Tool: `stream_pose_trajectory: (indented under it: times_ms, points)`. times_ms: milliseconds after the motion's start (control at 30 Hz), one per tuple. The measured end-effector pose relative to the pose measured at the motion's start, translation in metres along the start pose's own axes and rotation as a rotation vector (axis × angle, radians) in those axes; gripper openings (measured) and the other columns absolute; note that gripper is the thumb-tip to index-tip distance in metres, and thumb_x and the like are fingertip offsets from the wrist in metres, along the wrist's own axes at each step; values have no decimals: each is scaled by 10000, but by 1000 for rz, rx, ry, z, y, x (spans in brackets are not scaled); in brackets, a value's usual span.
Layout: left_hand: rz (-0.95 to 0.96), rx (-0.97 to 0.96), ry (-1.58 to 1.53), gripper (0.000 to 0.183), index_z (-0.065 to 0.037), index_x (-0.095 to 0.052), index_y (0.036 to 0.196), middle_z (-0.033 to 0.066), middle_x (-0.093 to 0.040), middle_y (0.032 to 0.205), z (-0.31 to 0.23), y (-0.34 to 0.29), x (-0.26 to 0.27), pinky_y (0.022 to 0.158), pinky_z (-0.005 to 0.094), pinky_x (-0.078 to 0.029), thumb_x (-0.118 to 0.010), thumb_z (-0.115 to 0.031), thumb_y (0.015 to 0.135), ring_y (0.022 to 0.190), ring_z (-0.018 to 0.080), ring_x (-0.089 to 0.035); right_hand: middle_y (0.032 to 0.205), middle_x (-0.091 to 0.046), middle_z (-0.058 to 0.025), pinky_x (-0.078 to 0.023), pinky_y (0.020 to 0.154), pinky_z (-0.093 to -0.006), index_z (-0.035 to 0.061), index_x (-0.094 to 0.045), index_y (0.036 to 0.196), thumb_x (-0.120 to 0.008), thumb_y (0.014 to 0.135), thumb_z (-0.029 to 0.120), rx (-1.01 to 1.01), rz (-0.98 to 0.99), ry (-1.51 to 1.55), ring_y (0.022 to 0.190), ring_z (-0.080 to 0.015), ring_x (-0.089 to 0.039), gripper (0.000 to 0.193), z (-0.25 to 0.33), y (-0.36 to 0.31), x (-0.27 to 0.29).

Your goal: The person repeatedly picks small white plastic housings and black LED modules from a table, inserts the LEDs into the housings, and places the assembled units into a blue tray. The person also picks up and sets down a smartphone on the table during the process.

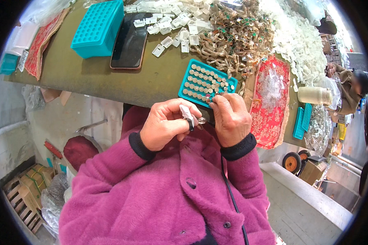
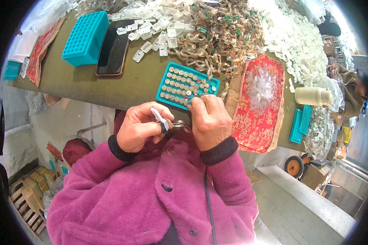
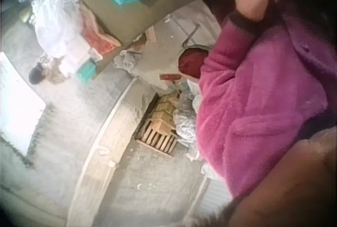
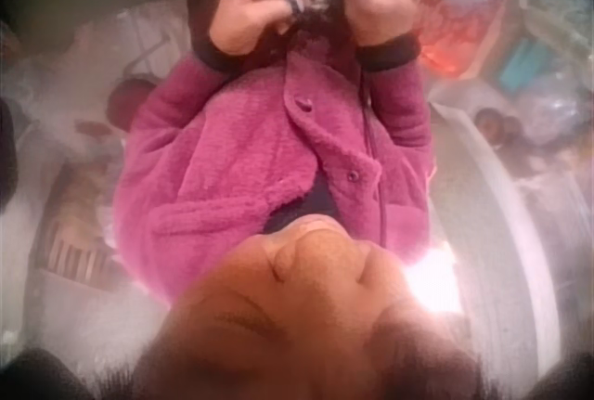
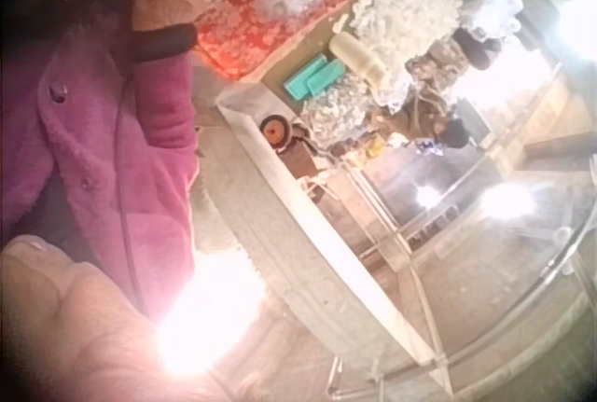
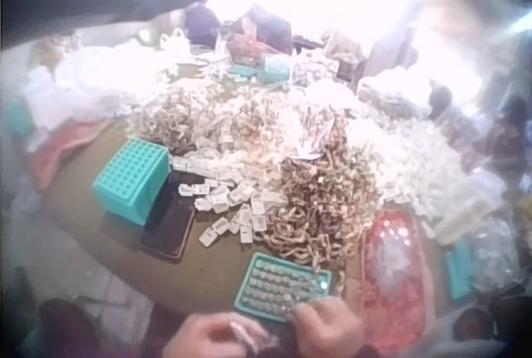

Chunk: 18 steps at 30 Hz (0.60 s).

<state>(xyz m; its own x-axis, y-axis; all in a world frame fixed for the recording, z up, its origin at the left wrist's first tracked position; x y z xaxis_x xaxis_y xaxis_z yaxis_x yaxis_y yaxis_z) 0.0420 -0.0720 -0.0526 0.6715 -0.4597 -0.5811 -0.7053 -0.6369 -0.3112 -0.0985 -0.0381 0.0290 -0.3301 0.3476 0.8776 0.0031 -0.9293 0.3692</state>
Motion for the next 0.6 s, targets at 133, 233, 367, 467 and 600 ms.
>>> stream_pose_trajectory:
  times_ms: [133, 233, 367, 467, 600]
  points:
    - [8, -10, -84, 260, 6, -719, 961, 38, -678, 823, 0, 4, -1, 517, 225, -397, -547, 122, 804, 583, 65, -504, 956, -624, -106, -557, 739, -422, 56, -668, 1035, -763, 853, 80, 15, 21, -65, 900, -307, -657, 207, 2, 3, -1]
    - [18, 18, -91, 239, 8, -726, 999, 44, -690, 833, 2, 3, -4, 529, 228, -436, -575, 98, 837, 595, 73, -543, 940, -670, -130, -561, 723, -426, 32, -702, 994, -775, 856, 29, 12, 39, -49, 856, -334, -683, 156, 0, 2, 0]
    - [-55, 55, -46, 195, 20, -719, 1042, 84, -712, 890, 11, 0, -7, 553, 240, -463, -613, 55, 882, 629, 105, -589, 932, -680, -139, -567, 725, -416, 25, -709, 1014, -773, 848, -6, 33, -48, 5, 844, -327, -692, 181, 1, 2, 10]
    - [-25, 27, -20, 184, 32, -717, 1083, 98, -727, 936, 9, 0, -7, 571, 247, -473, -643, 22, 915, 654, 121, -607, 935, -692, -143, -578, 723, -402, 17, -709, 1031, -780, 838, -45, 26, -185, 100, 844, -319, -703, 215, 2, 0, 25]
    - [15, 15, 11, 248, 45, -706, 1206, 101, -746, 1019, 9, 0, -6, 635, 258, -547, -689, 5, 962, 750, 134, -678, 913, -689, -155, -582, 672, -399, -11, -709, 1048, -801, 826, -60, 73, -236, 363, 795, -322, -702, 245, 15, -14, 42]
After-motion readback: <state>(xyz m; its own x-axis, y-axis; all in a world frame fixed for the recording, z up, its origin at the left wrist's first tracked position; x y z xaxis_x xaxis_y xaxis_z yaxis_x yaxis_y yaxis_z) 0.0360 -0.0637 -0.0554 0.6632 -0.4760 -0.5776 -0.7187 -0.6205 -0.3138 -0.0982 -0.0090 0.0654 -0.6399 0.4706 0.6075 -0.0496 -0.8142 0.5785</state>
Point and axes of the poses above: each hand's wrist, its own y-axis towards the middle knuckle, its own x-axis out of the back of the hand, z = x × y, the point moved 10 cm from there along y, towards the middle knuckle
